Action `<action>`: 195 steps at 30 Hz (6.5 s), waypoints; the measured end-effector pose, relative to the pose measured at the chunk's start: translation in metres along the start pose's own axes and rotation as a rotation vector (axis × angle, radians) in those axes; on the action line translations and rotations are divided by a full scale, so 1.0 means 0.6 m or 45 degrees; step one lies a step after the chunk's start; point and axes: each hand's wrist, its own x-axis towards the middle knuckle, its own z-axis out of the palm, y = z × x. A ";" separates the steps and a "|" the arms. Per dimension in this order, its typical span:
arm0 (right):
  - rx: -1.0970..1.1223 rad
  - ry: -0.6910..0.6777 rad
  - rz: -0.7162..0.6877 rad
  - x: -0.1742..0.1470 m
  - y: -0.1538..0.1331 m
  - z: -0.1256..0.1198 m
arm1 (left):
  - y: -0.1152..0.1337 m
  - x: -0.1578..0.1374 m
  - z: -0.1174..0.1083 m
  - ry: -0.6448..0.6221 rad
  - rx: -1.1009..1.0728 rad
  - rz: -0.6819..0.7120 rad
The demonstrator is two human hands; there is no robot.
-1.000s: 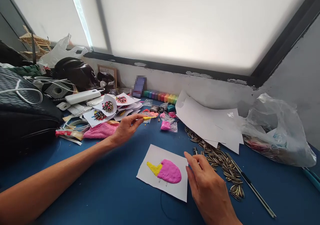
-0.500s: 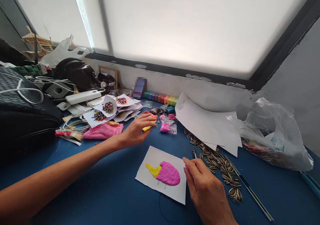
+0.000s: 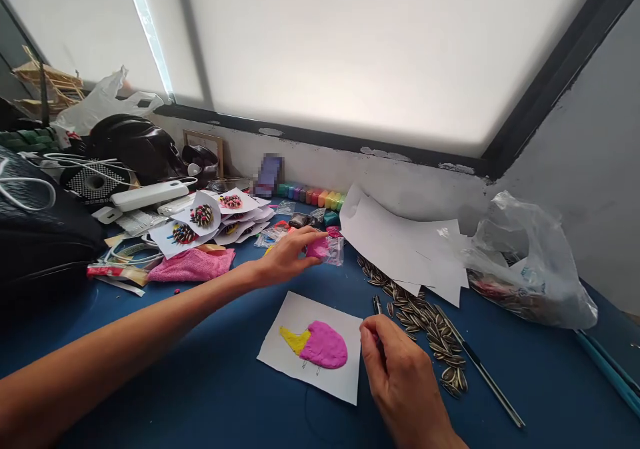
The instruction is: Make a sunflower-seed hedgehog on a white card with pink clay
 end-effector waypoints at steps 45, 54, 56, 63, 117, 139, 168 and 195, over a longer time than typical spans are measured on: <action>0.870 -0.387 0.575 0.007 -0.037 0.000 | 0.117 -0.117 -0.005 -0.244 -0.584 0.186; 0.619 -0.180 0.523 0.002 -0.022 -0.001 | 0.122 -0.117 -0.007 -0.210 -0.624 0.190; 0.644 -0.115 0.513 0.004 -0.022 -0.002 | 0.119 -0.117 -0.006 -0.174 -0.617 0.181; 0.661 0.126 0.511 0.006 -0.022 -0.008 | 0.109 -0.113 -0.003 -0.082 -0.706 -0.015; 0.856 -0.445 0.645 0.003 -0.029 -0.001 | 0.120 -0.120 -0.006 -0.233 -0.563 -0.002; 0.386 0.038 0.404 -0.009 -0.033 0.001 | 0.108 -0.119 0.001 -0.103 -0.634 0.065; 0.445 -0.020 0.151 -0.009 -0.035 0.019 | 0.114 -0.123 0.008 -0.140 -0.719 0.008; 0.500 0.095 0.209 -0.012 -0.041 0.007 | 0.136 -0.119 -0.019 -0.523 -1.224 -0.368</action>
